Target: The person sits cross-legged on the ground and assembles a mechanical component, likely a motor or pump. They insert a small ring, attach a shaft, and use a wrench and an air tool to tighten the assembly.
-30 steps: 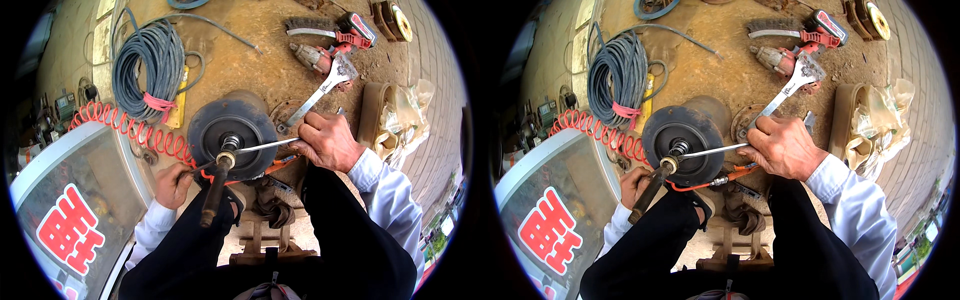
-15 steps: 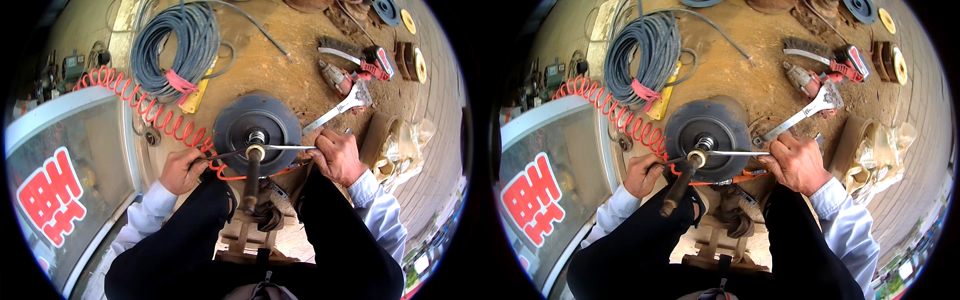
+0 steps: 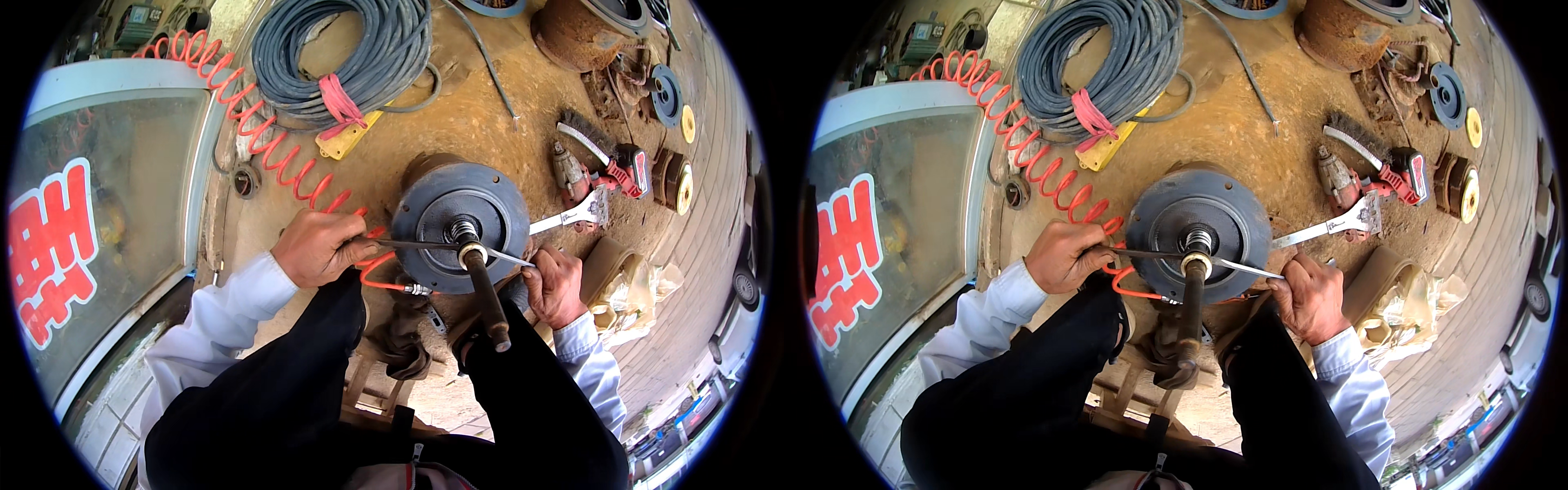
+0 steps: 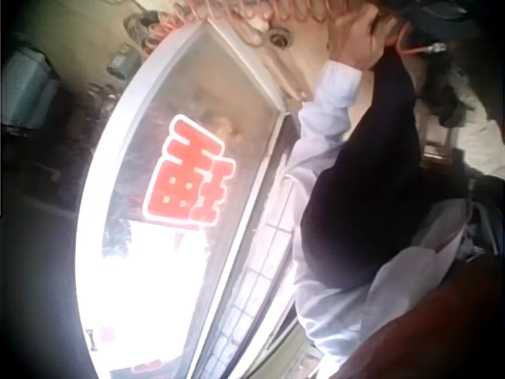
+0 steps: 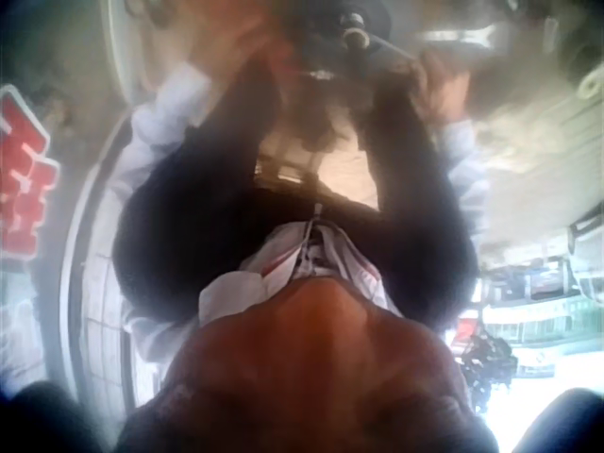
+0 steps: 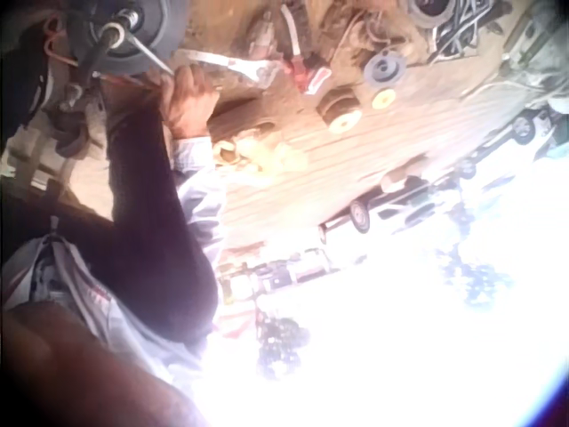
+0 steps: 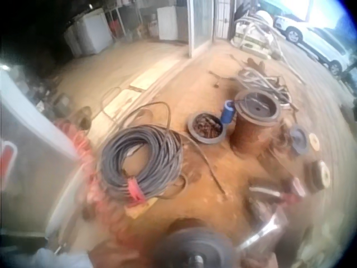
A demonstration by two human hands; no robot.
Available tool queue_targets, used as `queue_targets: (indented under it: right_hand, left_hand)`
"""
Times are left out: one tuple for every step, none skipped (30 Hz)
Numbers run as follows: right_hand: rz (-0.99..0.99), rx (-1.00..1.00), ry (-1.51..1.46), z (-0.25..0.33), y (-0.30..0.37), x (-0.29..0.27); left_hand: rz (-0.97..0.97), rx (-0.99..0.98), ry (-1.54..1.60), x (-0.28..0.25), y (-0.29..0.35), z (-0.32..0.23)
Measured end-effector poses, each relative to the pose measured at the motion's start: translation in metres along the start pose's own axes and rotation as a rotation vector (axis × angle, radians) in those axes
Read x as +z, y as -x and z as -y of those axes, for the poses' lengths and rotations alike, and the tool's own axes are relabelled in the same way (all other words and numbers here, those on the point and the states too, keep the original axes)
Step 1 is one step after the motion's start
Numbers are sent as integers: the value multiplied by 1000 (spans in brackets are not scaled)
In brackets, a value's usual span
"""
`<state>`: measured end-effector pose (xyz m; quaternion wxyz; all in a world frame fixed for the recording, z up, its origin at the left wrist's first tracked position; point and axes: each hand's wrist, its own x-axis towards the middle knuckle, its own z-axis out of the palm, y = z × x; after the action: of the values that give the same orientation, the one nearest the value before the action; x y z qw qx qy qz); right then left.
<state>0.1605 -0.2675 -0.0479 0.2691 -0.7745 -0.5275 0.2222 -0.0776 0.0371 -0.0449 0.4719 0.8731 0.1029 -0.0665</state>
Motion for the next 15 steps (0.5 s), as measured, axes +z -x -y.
queue_targets:
  right_hand:
    - [3,-1,6,0,0,1]
    - [5,-3,11,0,0,1]
    - [5,-5,17,0,-2,1]
    - [5,-1,24,1,-2,1]
    - [4,3,30,2,-3,0]
    - [-3,5,27,3,-3,1]
    - [-9,5,25,3,-3,1]
    - [-15,5,23,3,-3,2]
    - [-15,3,21,2,-2,2]
    - [-16,2,19,2,-3,3]
    - [-17,1,17,1,-3,3]
    - [-8,2,23,1,-3,2]
    - [0,1,24,1,-2,2]
    - [8,1,25,1,-2,1]
    - [8,-3,23,1,-2,2]
  left_hand:
    - [5,1,-19,0,0,1]
    - [11,2,-39,0,0,2]
    - [17,3,-60,0,-1,2]
    - [44,-1,-57,-3,-4,1]
    - [71,-6,-54,-6,-7,-1]
    - [99,-10,-52,-10,-9,-1]
    - [111,-7,-34,-11,-11,-1]
    - [123,-4,-16,-12,-11,-1]
    - [136,0,1,-12,-12,-1]
    - [141,-6,20,-13,-11,-1]
    - [148,-10,39,-13,-11,-1]
    - [155,-15,58,-13,-11,-1]
    - [154,-30,82,-11,-9,-1]
    - [155,-44,107,-8,-6,0]
    - [155,-59,132,-6,-4,0]
